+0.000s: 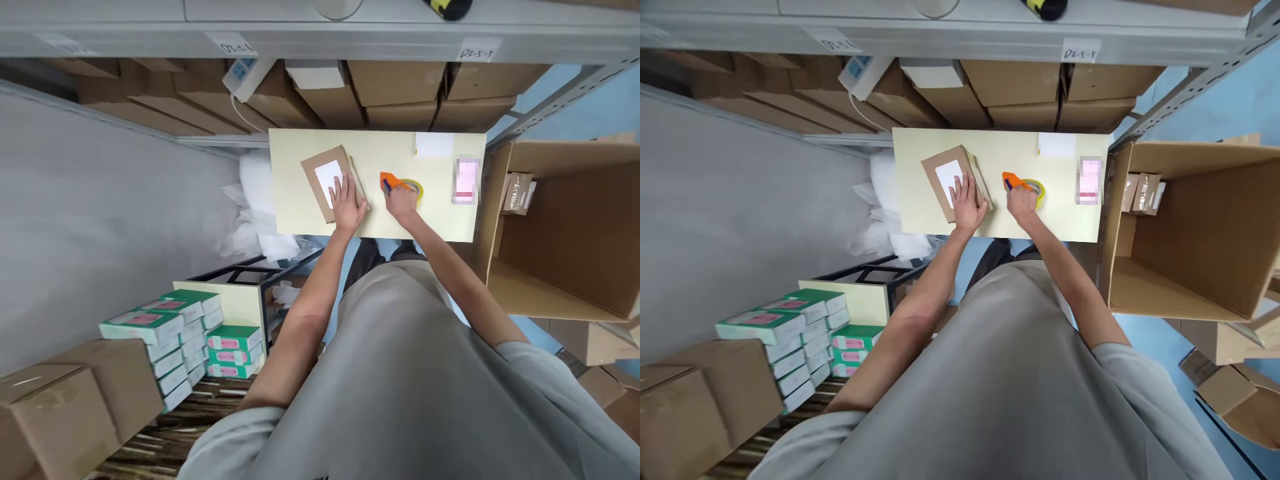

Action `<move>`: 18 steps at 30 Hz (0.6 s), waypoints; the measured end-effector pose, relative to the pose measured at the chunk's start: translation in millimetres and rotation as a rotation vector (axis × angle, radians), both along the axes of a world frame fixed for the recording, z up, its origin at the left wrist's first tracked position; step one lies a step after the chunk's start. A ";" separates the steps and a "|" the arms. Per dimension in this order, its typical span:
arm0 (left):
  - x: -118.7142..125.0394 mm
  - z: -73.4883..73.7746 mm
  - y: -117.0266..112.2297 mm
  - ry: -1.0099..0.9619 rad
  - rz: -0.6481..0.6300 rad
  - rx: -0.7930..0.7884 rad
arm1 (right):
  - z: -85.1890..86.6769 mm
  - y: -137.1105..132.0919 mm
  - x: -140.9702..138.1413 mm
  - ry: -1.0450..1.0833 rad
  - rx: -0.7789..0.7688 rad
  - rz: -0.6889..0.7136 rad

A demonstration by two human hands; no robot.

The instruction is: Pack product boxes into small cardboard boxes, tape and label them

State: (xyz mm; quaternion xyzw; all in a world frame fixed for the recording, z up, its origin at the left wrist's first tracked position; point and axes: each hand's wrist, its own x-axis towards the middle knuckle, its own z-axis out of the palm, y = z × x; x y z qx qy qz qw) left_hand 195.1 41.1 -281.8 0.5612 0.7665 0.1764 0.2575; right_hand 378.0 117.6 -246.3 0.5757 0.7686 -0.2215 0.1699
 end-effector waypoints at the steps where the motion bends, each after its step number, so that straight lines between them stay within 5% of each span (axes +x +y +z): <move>1: -0.8 2.3 -1.8 -0.018 -0.016 0.007 | -2.2 6.6 1.7 -0.019 0.020 -0.027; 8: -10.6 23.2 -12.1 -0.050 -0.096 -0.012 | -31.1 14.5 33.2 0.039 0.040 -0.060; 13: -43.4 39.2 -12.9 -0.041 -0.245 -0.079 | -48.1 -14.5 30.3 0.164 0.114 -0.190; 18: -76.4 38.6 -6.1 -0.040 -0.373 -0.126 | -34.1 -71.0 8.1 0.253 0.242 -0.456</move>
